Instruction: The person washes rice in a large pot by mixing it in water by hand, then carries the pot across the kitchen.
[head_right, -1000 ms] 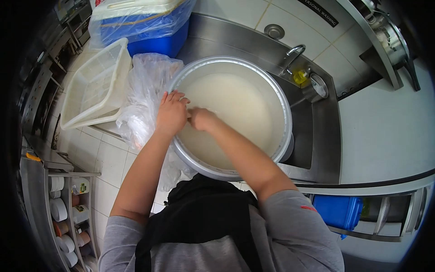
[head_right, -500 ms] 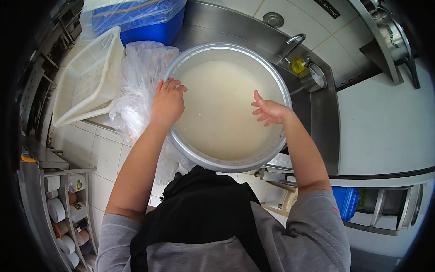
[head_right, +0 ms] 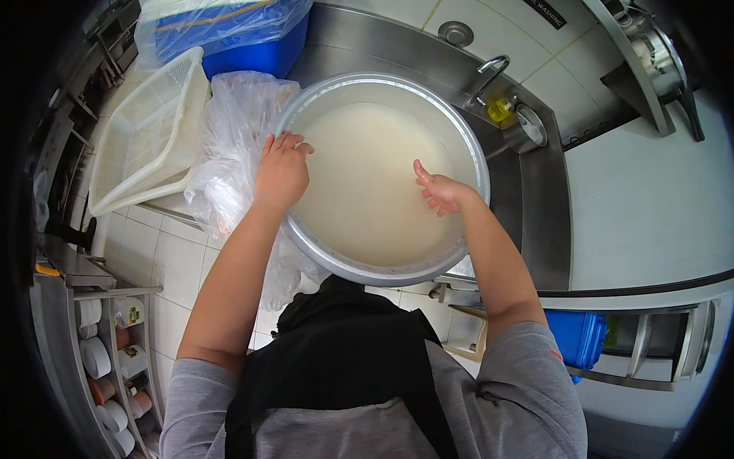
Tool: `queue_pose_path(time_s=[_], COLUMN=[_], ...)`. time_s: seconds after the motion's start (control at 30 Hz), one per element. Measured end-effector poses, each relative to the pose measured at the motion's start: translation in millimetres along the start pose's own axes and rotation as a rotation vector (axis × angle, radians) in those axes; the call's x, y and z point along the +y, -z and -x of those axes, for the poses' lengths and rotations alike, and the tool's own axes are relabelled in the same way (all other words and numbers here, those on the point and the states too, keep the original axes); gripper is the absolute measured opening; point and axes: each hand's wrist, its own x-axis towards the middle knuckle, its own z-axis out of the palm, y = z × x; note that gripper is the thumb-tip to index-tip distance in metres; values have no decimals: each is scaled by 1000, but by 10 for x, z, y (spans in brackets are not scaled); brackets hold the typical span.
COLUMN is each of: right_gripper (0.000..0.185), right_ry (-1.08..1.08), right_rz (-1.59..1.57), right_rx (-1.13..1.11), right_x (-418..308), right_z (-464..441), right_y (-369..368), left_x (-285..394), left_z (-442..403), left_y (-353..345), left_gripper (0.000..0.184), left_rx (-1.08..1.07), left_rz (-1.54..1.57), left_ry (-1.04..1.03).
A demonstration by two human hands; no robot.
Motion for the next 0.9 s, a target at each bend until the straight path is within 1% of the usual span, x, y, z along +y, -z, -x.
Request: queue_pose_path(time_s=[0.1,0.17,0.2,0.27,0.3,0.4,0.43,0.5,0.53,0.6,0.73,0.8,0.83,0.9], right_gripper=[114,107,107,93,88,79,79,82,82,91,102,109,109,117], right_ry=[-4,35,38,231,289,519,523,476,480,287,358,302,307,240], right_rz=[37,240,247,344,399,567,578,673,687,392,310,239,248,196], right_rx=[38,124,122,-19,-66,-181,-188,-280,-291,-313,-43,-42,-57,-40], right_x=[-67,-130,-116,-47,-37,100,127,82,22,-348,-1008,-1264,-1368,-1546], right_z=[102,232,249,299,370,371,295,186,157,237,-89,-385,-526,-758], right_y=[-79,-163,-211,-337,-467,-846,-846,-839,-756,-524,-45,131,189,245], left_x=[2,1,1,4,5,6,8,13,15,32,50,52,55,64], left_z=[5,6,5,5,4,7,4,0,-2,-8,-8,-11,-15,-23], left_y=[7,5,7,12,15,8,3,5,4,41,52,67,76,93], left_gripper=[28,28,28,28,28,29,29,31,31,31,31,31,31,30], left_rx=[-3,1,4,0,-7,-8,-4,0,4,-48,-49,-71,-73,-111], left_rz=[3,3,4,-3,-10,-11,-14,-19,-23,-57,-63,-79,-87,-79], left_ry=[1,-1,-5,1,-1,9,22,28,45,40,62,55,71,73])
